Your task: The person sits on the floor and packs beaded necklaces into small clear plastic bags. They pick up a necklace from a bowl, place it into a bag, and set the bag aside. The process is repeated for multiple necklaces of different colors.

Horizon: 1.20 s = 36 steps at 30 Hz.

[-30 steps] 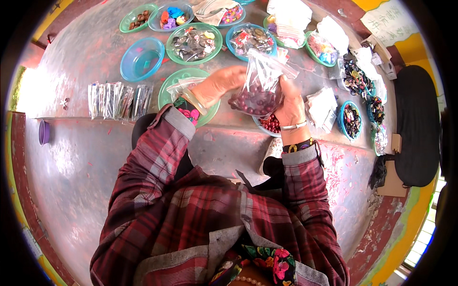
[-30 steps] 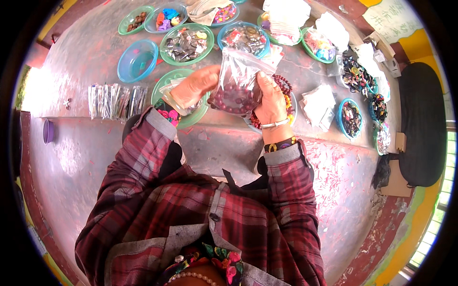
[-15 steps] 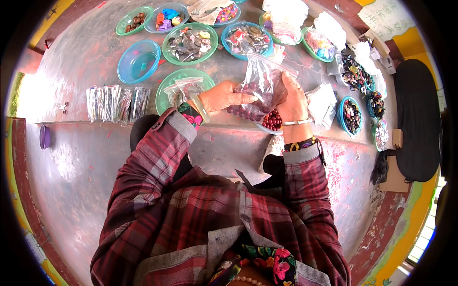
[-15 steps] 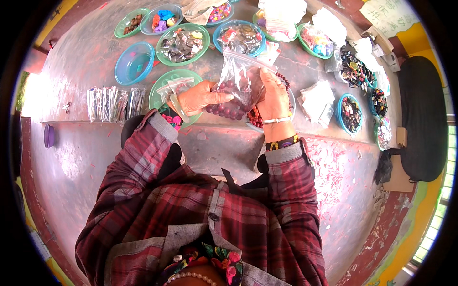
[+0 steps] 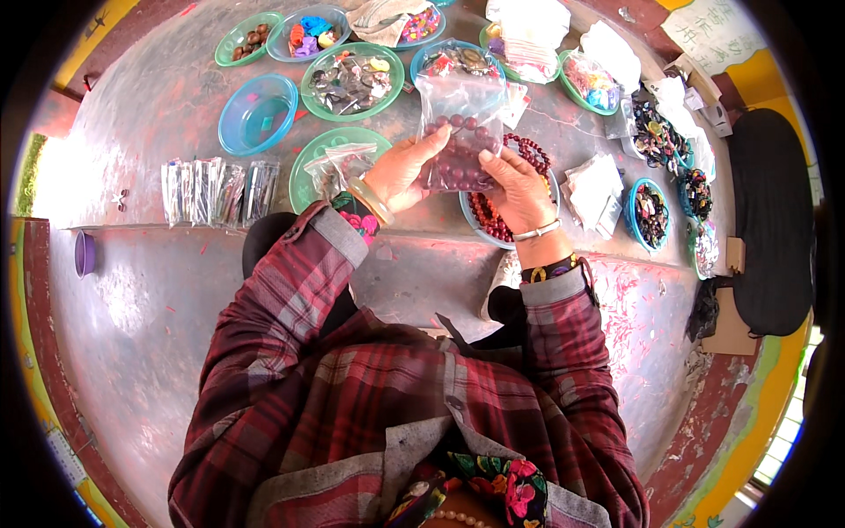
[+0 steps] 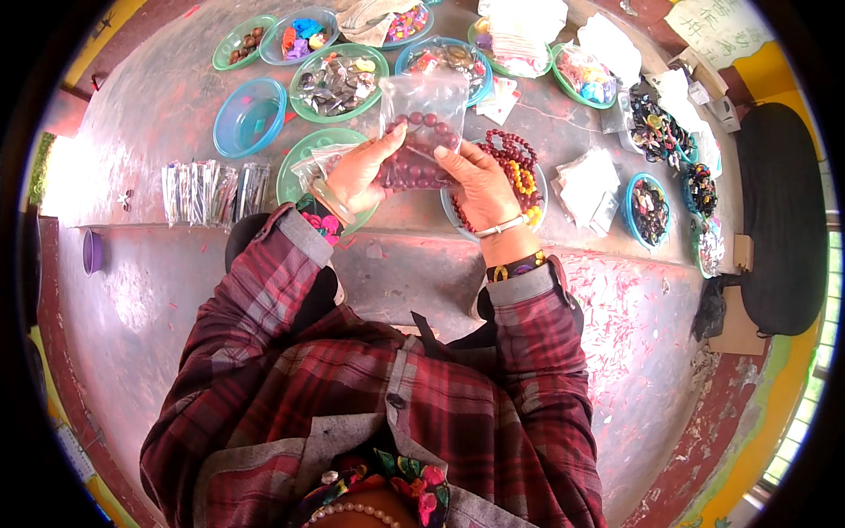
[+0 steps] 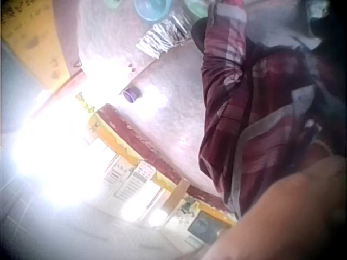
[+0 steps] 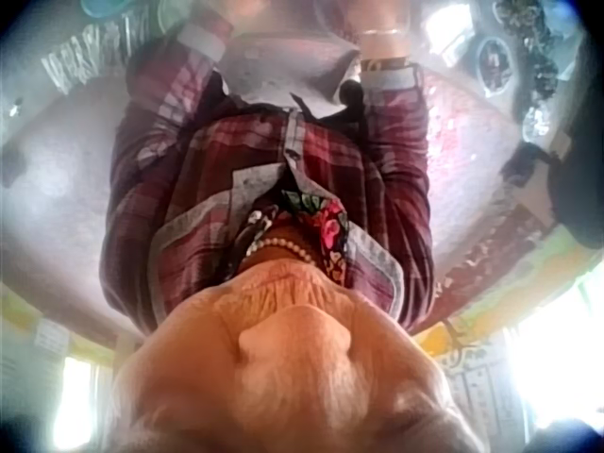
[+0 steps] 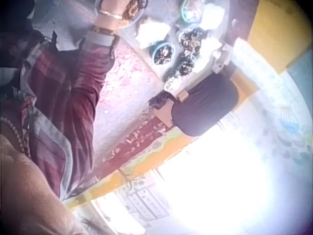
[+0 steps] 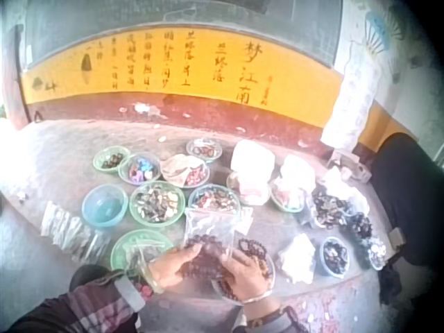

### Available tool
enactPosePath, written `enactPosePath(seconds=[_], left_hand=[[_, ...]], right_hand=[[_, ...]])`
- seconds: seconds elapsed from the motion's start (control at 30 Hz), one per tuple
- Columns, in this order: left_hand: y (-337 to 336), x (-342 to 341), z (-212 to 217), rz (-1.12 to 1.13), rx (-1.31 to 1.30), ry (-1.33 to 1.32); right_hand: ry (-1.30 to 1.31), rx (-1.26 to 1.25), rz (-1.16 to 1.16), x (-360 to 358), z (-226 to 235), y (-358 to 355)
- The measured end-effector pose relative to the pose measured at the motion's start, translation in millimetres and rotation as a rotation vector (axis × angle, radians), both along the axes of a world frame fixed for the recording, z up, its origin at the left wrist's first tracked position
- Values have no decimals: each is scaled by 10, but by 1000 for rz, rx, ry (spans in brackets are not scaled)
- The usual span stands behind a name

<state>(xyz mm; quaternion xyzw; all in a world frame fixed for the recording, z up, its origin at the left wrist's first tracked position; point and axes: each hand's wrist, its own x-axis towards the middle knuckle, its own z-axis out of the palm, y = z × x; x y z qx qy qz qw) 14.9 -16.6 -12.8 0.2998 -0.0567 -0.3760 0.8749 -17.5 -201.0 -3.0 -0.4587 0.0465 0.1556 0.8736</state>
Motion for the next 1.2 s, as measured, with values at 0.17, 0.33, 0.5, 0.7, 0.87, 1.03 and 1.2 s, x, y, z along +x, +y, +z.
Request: enactPosePath(seconds=[0.17, 0.33, 0.5, 0.7, 0.87, 1.03, 1.2], left_hand=[[-57, -59, -73, 30, 152, 60], [-8, -17, -139, -19, 19, 18], [49, 30, -156, 54, 80, -8], [28, 16, -117, 95, 142, -109], [12, 3, -104, 86, 196, -239], [-38, -36, -37, 139, 181, -279], [13, -17, -114, 188, 256, -202]], right_hand=[[152, -19, -130, 50, -195, -50], [145, 14, -128, 52, -131, -67], [-25, -23, 59, 28, 14, -77], [-5, -60, -22, 20, -67, -109], [26, -51, -83, 48, -79, -104], [27, -84, -65, 34, -85, -121], [23, -88, -22, 41, -24, -100]])
